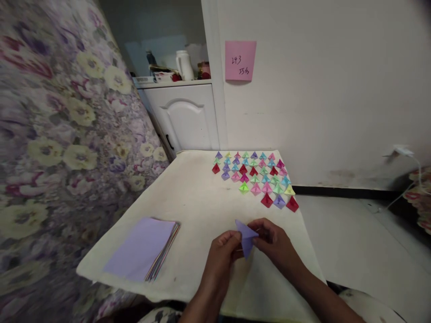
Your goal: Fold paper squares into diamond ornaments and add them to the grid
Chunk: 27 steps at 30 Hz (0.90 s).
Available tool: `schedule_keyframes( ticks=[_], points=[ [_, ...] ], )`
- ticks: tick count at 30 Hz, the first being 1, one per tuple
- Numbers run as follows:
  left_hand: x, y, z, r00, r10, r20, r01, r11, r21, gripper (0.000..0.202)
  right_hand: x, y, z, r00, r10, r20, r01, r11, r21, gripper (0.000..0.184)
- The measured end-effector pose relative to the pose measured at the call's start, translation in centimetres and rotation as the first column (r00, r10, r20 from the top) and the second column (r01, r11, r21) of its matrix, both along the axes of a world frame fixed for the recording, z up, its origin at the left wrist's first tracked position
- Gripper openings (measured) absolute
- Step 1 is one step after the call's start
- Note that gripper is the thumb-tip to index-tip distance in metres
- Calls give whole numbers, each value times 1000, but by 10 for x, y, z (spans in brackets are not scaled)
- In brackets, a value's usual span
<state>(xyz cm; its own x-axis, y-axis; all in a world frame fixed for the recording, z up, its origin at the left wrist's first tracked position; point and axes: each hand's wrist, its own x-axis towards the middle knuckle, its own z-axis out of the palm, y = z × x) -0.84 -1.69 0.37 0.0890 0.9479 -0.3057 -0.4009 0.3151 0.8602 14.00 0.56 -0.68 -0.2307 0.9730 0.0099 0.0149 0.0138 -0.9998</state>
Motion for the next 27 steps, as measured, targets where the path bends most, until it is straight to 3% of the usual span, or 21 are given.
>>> schedule_keyframes(
  ticks=[6,12,17,20,27],
  points=[
    [-2,-7,3,997,-74,-34,73,997,-27,22,4,1,2,1000,2,1,-2,1000,12,16],
    [-4,-11,5,982,-91,-167,100,994,49,23,1,-1,6,999,1,38,-2,1000,6,12],
    [-6,-7,-1,973,-95,-212,113,991,73,17,-1,0,1,996,5,93,-3,1000,-22,11],
    [-4,-6,3,968,-97,-233,117,990,74,16,-1,1,-2,995,-3,98,6,999,-34,11],
    [-7,-6,13,967,-25,-253,60,989,134,13,-3,1,5,999,-17,-31,13,994,-109,9]
  ],
)
